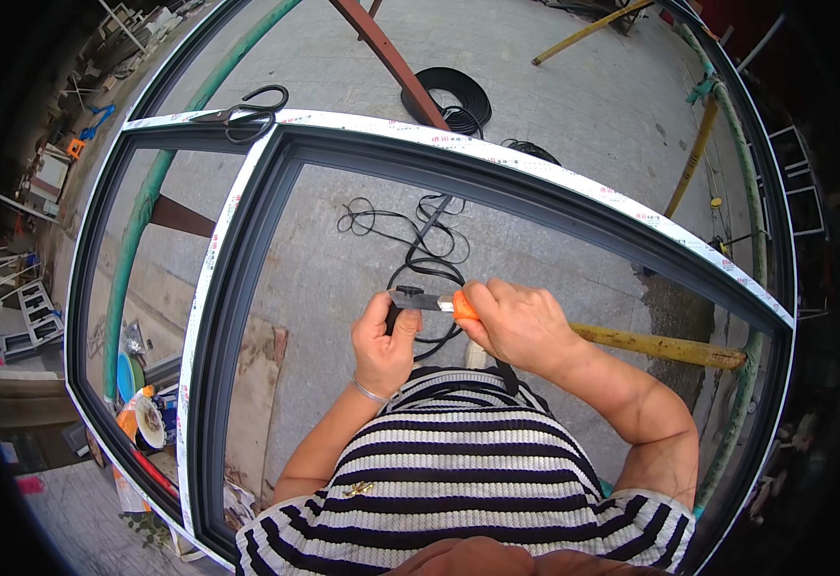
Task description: The person trims a rubber sealing strip using scissors and a utility knife, then presses the strip into the channel of a window frame by hand.
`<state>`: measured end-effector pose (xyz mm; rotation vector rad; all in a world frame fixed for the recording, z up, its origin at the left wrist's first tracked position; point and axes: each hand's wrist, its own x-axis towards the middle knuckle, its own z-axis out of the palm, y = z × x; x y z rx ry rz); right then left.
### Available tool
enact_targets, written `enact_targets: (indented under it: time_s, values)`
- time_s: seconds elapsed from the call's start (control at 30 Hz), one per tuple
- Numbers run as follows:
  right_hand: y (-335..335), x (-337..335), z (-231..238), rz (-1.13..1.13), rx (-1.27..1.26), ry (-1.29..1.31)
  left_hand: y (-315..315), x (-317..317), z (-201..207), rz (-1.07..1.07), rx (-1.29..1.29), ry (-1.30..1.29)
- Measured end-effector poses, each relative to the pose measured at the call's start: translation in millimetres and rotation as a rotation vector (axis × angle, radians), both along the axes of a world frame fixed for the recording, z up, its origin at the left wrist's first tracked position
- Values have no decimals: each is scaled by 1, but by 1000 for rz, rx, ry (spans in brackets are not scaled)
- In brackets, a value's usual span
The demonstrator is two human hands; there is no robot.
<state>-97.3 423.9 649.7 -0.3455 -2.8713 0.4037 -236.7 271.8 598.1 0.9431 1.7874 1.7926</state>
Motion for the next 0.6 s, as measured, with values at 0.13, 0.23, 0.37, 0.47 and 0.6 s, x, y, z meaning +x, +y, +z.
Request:
enact_targets:
  time_s: [0.13, 0.23, 0.37, 0.47, 0.6]
  values:
    - [-4, -5, 4, 13, -16, 20, -4, -5, -5, 7, 6, 107]
    - [-6, -10, 8, 51, -27, 33, -9, -5, -14, -30, -26, 117]
    - [-2, -14, 6, 91, -5, 16, -18, -2, -6, -16, 41, 127]
    - [39, 3, -33, -68, -5, -59, -30, -6, 8, 82, 277, 187]
    - [46, 18, -33, -270, -69, -49, -27, -13, 3, 70, 84, -96]
